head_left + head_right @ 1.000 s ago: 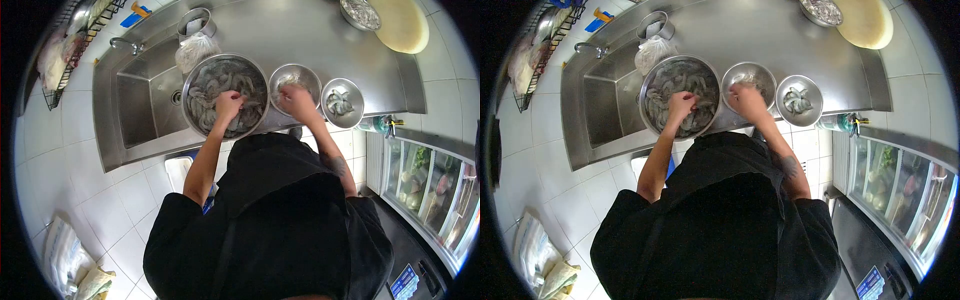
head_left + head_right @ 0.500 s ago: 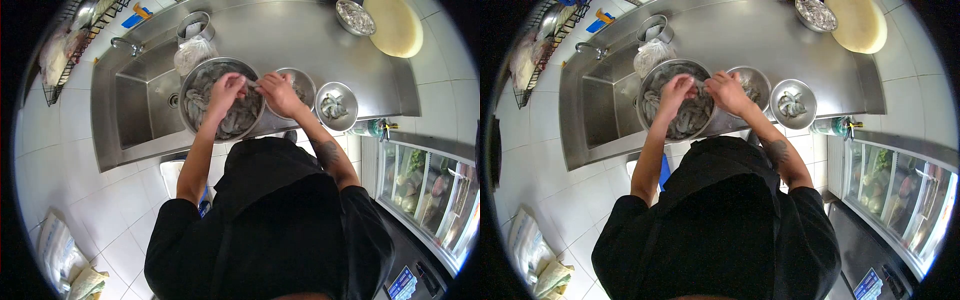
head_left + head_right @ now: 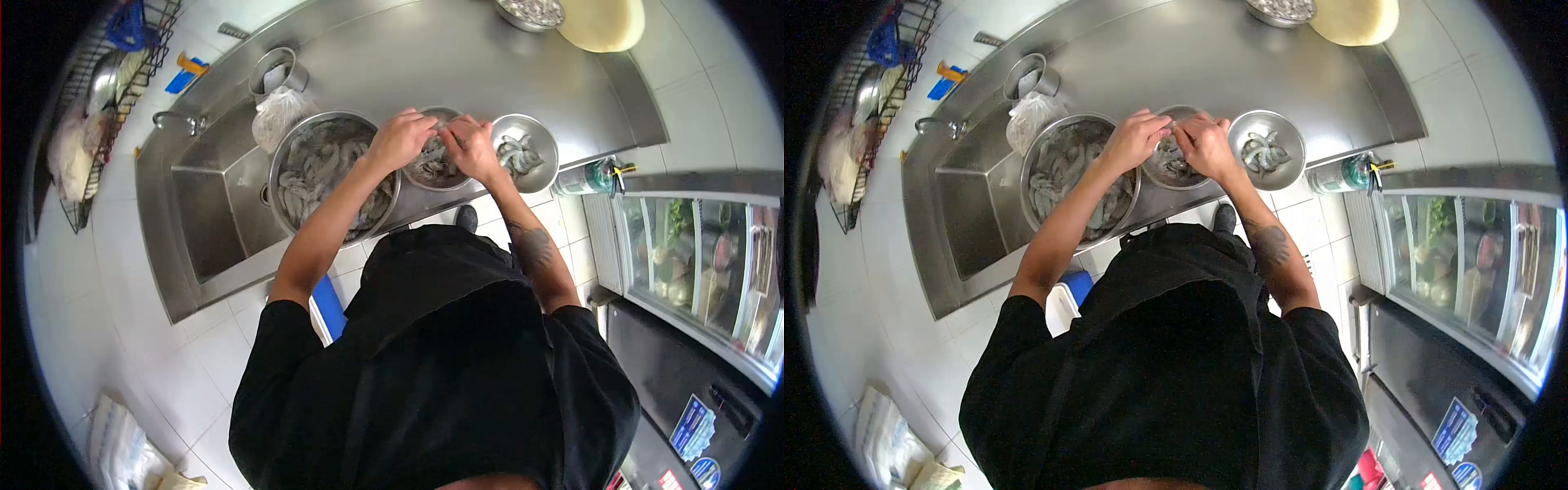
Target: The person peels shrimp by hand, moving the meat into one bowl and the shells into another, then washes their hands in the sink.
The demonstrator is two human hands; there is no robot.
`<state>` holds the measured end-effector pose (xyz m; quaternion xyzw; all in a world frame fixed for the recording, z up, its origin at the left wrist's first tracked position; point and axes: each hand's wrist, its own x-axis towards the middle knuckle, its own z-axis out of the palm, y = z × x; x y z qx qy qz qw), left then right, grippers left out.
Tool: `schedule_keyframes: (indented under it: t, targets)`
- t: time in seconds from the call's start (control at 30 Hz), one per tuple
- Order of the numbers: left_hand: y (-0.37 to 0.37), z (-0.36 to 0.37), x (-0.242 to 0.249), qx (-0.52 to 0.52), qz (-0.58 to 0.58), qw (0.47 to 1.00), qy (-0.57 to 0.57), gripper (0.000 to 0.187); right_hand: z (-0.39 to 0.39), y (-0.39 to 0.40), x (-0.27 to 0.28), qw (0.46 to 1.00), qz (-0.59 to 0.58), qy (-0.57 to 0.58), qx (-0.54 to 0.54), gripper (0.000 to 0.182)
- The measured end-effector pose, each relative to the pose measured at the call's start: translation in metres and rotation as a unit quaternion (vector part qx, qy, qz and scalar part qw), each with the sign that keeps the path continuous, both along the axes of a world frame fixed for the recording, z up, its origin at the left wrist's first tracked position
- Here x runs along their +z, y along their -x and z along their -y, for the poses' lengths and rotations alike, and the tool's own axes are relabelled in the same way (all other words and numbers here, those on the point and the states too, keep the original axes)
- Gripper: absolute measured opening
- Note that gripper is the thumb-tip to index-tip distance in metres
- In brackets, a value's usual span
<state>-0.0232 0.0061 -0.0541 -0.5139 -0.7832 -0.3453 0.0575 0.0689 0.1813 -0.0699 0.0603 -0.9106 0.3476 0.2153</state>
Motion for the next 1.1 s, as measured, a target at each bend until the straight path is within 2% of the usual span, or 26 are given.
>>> schedule_keyframes:
  t: [0.17, 0.23, 0.27, 0.3, 0.37, 0.4, 0.43, 0.5, 0.53, 0.6, 0.67, 0.73, 0.77, 0.8, 0.83, 0.87, 0.93, 1.0, 1.1]
  targets:
    - [-0.007, -0.009, -0.025, 0.005, -0.038, 0.999, 0.019, 0.017, -0.001, -0.003, -0.032, 0.994, 0.059, 0.060, -0.070, 0.019]
    - [-0.017, -0.011, -0.029, 0.091, -0.049, 0.995, 0.014, 0.016, 0.002, -0.006, -0.030, 0.953, 0.263, 0.127, -0.076, 0.019]
    - [-0.013, -0.011, -0.035, 0.109, -0.068, 0.991, -0.021, 0.020, 0.002, -0.008, -0.029, 0.951, 0.294, 0.059, -0.082, 0.029]
    - [-0.011, -0.009, -0.034, 0.105, -0.069, 0.992, -0.023, 0.020, 0.004, -0.012, -0.024, 0.951, 0.292, 0.059, -0.086, 0.029]
    - [-0.006, -0.003, -0.033, 0.148, 0.199, 0.967, -0.055, 0.027, 0.010, -0.020, -0.014, 0.965, 0.236, -0.051, -0.098, 0.027]
    - [-0.004, -0.001, -0.019, 0.159, 0.429, 0.889, -0.016, 0.027, 0.010, -0.021, -0.016, 0.975, 0.181, -0.060, -0.113, 0.030]
    - [-0.002, 0.002, -0.021, 0.159, 0.428, 0.889, -0.018, 0.027, 0.009, -0.019, -0.019, 0.975, 0.179, -0.061, -0.113, 0.030]
    - [0.000, 0.007, -0.024, 0.063, 0.604, 0.784, -0.130, 0.023, 0.006, -0.012, -0.022, 0.999, 0.029, 0.005, -0.037, 0.022]
    - [0.002, 0.009, -0.025, 0.049, 0.620, 0.771, -0.138, 0.020, 0.003, -0.009, -0.021, 0.999, 0.027, 0.005, -0.035, 0.022]
    - [0.002, 0.012, -0.024, 0.034, 0.626, 0.760, -0.168, 0.020, -0.006, -0.002, -0.014, 0.994, 0.093, 0.005, 0.059, 0.017]
    - [0.003, 0.016, -0.022, 0.021, 0.633, 0.748, -0.200, 0.020, -0.010, 0.000, -0.004, 0.994, 0.078, 0.014, 0.081, 0.016]
    - [0.007, 0.024, -0.012, -0.026, 0.594, 0.797, -0.110, 0.017, -0.012, -0.002, 0.011, 0.992, 0.068, 0.025, 0.104, 0.015]
    - [0.009, 0.027, -0.007, -0.022, 0.594, 0.796, -0.112, 0.017, -0.014, -0.004, 0.019, 0.990, 0.068, 0.037, 0.119, 0.016]
    - [0.011, 0.029, -0.001, -0.018, 0.580, 0.811, -0.068, 0.017, -0.014, -0.006, 0.022, 0.988, 0.068, 0.048, 0.133, 0.016]
    - [0.012, 0.031, 0.003, -0.013, 0.565, 0.825, -0.024, 0.017, -0.014, -0.008, 0.020, 0.987, 0.070, 0.048, 0.138, 0.016]
    - [0.012, 0.032, 0.005, -0.010, 0.566, 0.824, -0.026, 0.017, -0.015, -0.009, 0.019, 0.984, 0.082, 0.091, 0.131, 0.015]
    - [0.013, 0.033, 0.007, -0.010, 0.598, 0.799, -0.063, 0.016, -0.011, -0.011, 0.022, 0.978, 0.095, 0.132, 0.127, 0.014]
    - [0.013, 0.033, 0.007, -0.022, 0.601, 0.795, -0.077, 0.016, -0.008, -0.017, 0.026, 0.957, 0.155, 0.228, 0.088, 0.018]
    - [0.012, 0.032, 0.008, -0.035, 0.618, 0.778, -0.107, 0.015, -0.006, -0.017, 0.030, 0.949, 0.184, 0.243, 0.080, 0.016]
